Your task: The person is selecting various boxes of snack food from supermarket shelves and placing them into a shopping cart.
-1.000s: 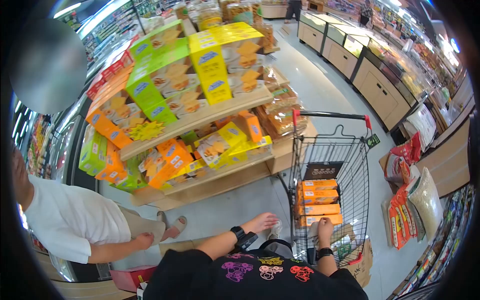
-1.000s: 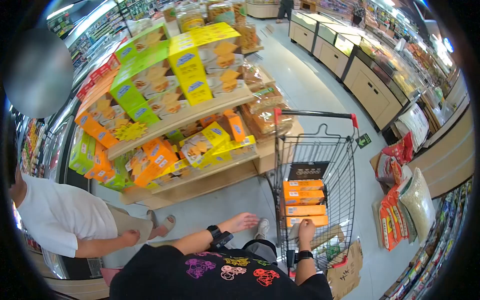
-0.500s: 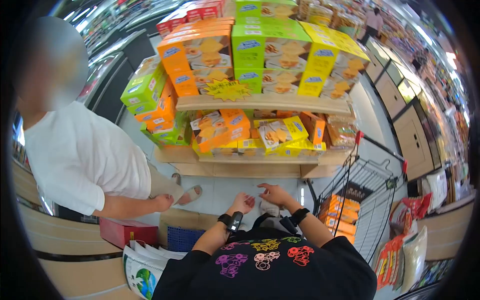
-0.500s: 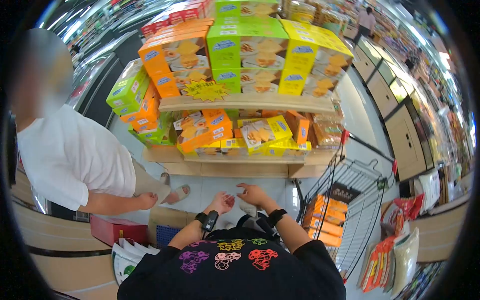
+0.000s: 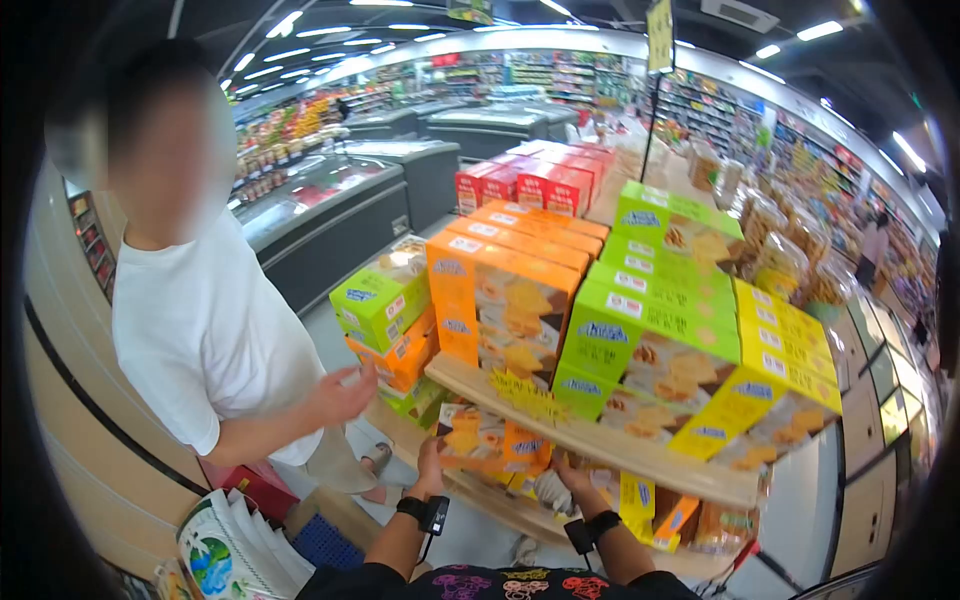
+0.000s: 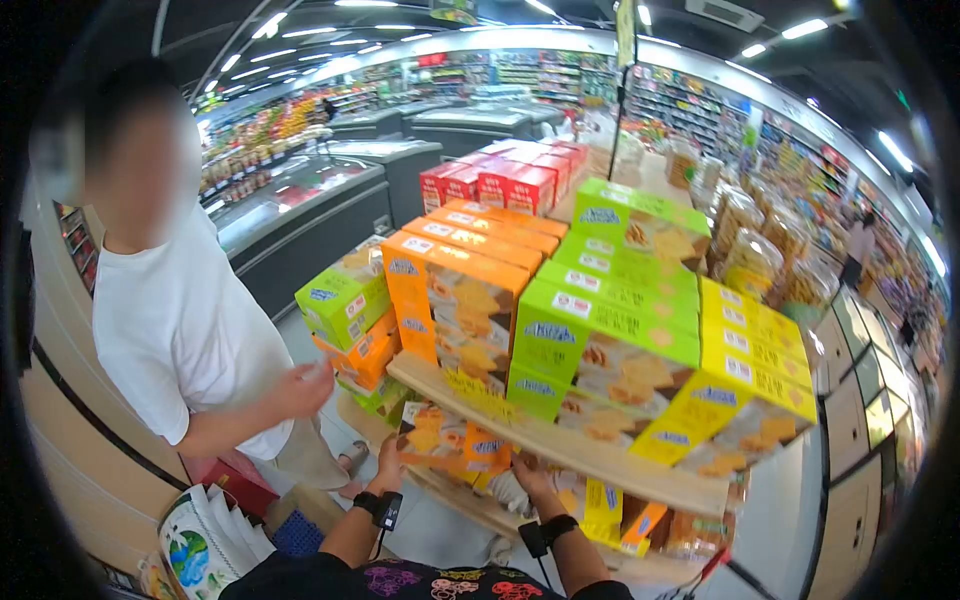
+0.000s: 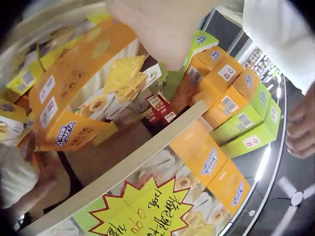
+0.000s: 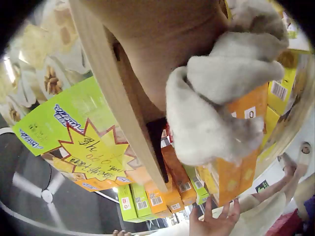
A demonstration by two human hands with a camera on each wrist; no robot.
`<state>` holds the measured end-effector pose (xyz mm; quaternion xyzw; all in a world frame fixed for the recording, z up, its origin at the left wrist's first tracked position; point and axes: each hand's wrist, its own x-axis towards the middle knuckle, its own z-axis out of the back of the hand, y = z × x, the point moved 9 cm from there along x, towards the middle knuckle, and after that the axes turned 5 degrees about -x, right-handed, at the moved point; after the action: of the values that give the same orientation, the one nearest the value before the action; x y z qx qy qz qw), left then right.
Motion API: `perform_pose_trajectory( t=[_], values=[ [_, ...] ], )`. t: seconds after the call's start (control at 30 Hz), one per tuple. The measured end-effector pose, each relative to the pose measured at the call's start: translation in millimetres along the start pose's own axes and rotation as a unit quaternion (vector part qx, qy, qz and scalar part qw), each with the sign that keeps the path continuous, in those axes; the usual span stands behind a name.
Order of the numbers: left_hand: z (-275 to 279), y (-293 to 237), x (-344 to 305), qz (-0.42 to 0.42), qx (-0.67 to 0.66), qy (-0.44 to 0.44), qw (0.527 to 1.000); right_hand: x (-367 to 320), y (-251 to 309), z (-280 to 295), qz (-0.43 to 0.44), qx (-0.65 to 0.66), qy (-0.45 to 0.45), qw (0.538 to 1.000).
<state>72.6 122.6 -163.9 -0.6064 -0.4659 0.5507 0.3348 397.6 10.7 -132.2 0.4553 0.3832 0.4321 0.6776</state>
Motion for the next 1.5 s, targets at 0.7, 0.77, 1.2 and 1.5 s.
perform_pose_trajectory(
  t=[0.7, 0.77, 1.2, 1.5],
  values=[
    [-14, -38, -61, -0.047, -0.034, -0.048, 0.997, 33, -57, -18, -0.062, 0.077, 0.072, 0.993],
    [-12, -33, -72, -0.054, -0.035, -0.022, 0.998, -15, -11, -1, -0.134, 0.123, 0.035, 0.983],
    [46, 8, -190, 0.155, 0.113, 0.312, 0.931, -333, -27, -20, -0.171, 0.286, -0.228, 0.915],
    [-23, 81, -373, 0.209, 0.22, 0.571, 0.763, -609, -37, 29, -0.145, 0.178, -0.603, 0.764]
  ],
)
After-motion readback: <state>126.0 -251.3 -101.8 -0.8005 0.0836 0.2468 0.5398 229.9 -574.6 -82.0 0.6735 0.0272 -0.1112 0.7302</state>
